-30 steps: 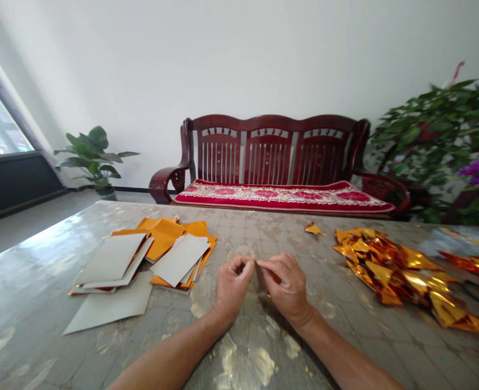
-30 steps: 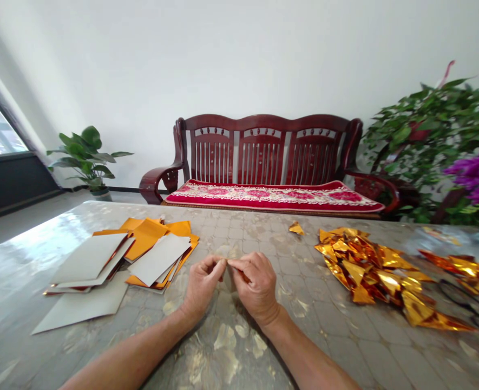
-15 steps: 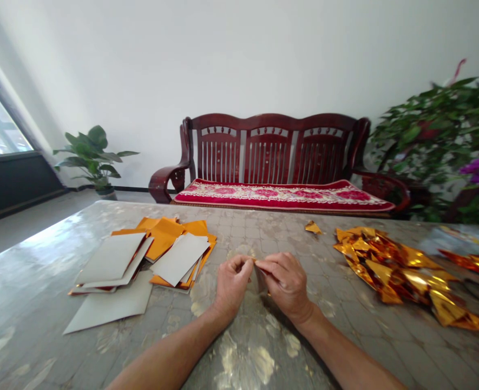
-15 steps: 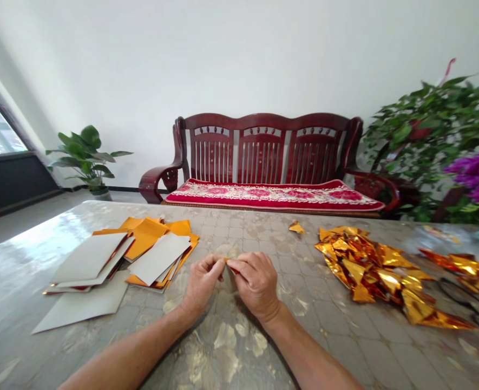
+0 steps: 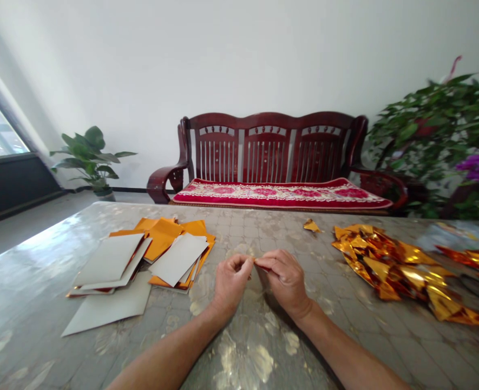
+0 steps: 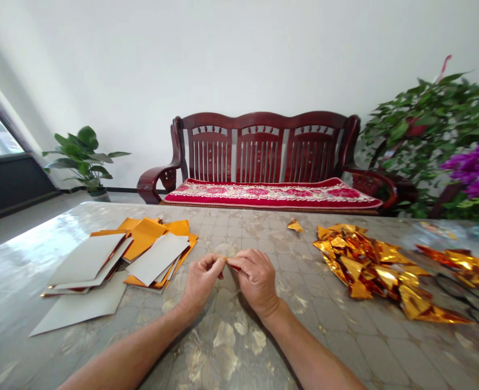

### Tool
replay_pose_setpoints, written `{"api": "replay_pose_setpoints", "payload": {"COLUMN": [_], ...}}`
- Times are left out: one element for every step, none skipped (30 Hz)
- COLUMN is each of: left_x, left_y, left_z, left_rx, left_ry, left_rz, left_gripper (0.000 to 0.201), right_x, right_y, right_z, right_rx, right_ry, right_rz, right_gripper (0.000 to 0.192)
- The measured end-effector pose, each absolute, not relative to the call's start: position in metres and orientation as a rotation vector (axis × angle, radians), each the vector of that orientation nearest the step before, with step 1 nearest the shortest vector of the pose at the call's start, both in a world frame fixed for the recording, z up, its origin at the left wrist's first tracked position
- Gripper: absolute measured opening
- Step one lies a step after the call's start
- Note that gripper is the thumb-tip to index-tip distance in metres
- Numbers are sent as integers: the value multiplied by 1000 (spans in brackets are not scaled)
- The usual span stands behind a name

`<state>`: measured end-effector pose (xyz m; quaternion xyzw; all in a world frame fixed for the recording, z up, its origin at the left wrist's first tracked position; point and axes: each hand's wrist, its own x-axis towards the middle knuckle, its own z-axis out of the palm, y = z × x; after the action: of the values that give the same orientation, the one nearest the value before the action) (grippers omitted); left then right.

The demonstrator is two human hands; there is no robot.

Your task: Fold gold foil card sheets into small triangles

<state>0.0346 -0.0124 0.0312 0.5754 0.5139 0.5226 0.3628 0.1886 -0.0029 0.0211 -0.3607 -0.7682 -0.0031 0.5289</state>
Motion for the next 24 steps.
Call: {"api": "replay_pose_setpoints", "payload": {"left_x": [35, 35, 35, 35, 34, 34, 33, 32, 30, 28, 26, 24, 21, 19, 16, 14, 12, 10, 9, 8, 7, 8, 8, 8], "left_y": [-13, -13, -13, -13, -13, -12, -10, -7, -4, -1, 4, 8, 13, 17, 20, 23, 25, 26, 27, 27, 27, 26, 25, 24], "left_z": [31, 31, 32, 32, 32, 31, 30, 29, 28, 26, 23, 20, 17, 14, 10, 8, 6, 5, 5, 6, 7, 9, 11, 13], "left_rx": [1483, 1483, 1484, 1485, 1488, 1492, 1497, 1502, 1504, 1501, 1488, 1471, 1460, 1468, 1491, 1498, 1507, 1526, 1553, 1591, 1638, 1691, 1741, 1781], "left_ry": [1329, 1333, 1336, 1342, 1351, 1363, 1374, 1383, 1388, 1390, 1387, 1386, 1411, 1436, 1464, 1470, 1476, 1483, 1495, 1521, 1561, 1611, 1667, 1719], "left_rz": [1342, 1337, 1332, 1328, 1322, 1313, 1299, 1278, 1246, 1207, 1159, 1105, 1061, 998, 945, 926, 906, 890, 868, 840, 811, 781, 749, 720], "left_gripper": [25, 25, 25, 25, 26, 26, 26, 26, 26, 26, 26, 26, 25, 25, 25, 25, 25, 25, 26, 26, 27, 26, 25, 24], "right_x": [188, 188, 188, 187, 187, 186, 186, 186, 187, 187, 187, 188, 188, 188, 188, 188, 188, 188, 189, 190, 191, 192, 193, 195], "right_y": [-3, -2, -2, -1, 0, 0, 1, 2, 3, 4, 5, 6, 7, 8, 9, 10, 11, 12, 12, 13, 14, 15, 16, 16], "right_z": [20, 20, 19, 18, 17, 17, 16, 15, 14, 13, 12, 12, 11, 10, 10, 10, 9, 9, 9, 9, 9, 9, 10, 10], "right_rx": [-853, -844, -834, -824, -816, -811, -808, -806, -810, -818, -831, -850, -876, -906, -938, -970, -1000, -1027, -1048, -1065, -1077, -1081, -1078, -1067], "right_ry": [-1828, -1821, -1813, -1802, -1790, -1780, -1774, -1775, -1783, -1797, -1815, -1834, -1850, -1866, -1884, -1902, -1918, -1931, -1941, -1945, -1943, -1940, -1938, -1943], "right_rz": [9, 32, 61, 97, 140, 184, 227, 267, 306, 343, 381, 420, 457, 493, 527, 558, 583, 597, 601, 593, 573, 547, 522, 500], "right_gripper": [20, 20, 20, 21, 23, 24, 25, 27, 28, 29, 30, 31, 31, 30, 29, 27, 27, 27, 27, 26, 25, 24, 23, 23]}}
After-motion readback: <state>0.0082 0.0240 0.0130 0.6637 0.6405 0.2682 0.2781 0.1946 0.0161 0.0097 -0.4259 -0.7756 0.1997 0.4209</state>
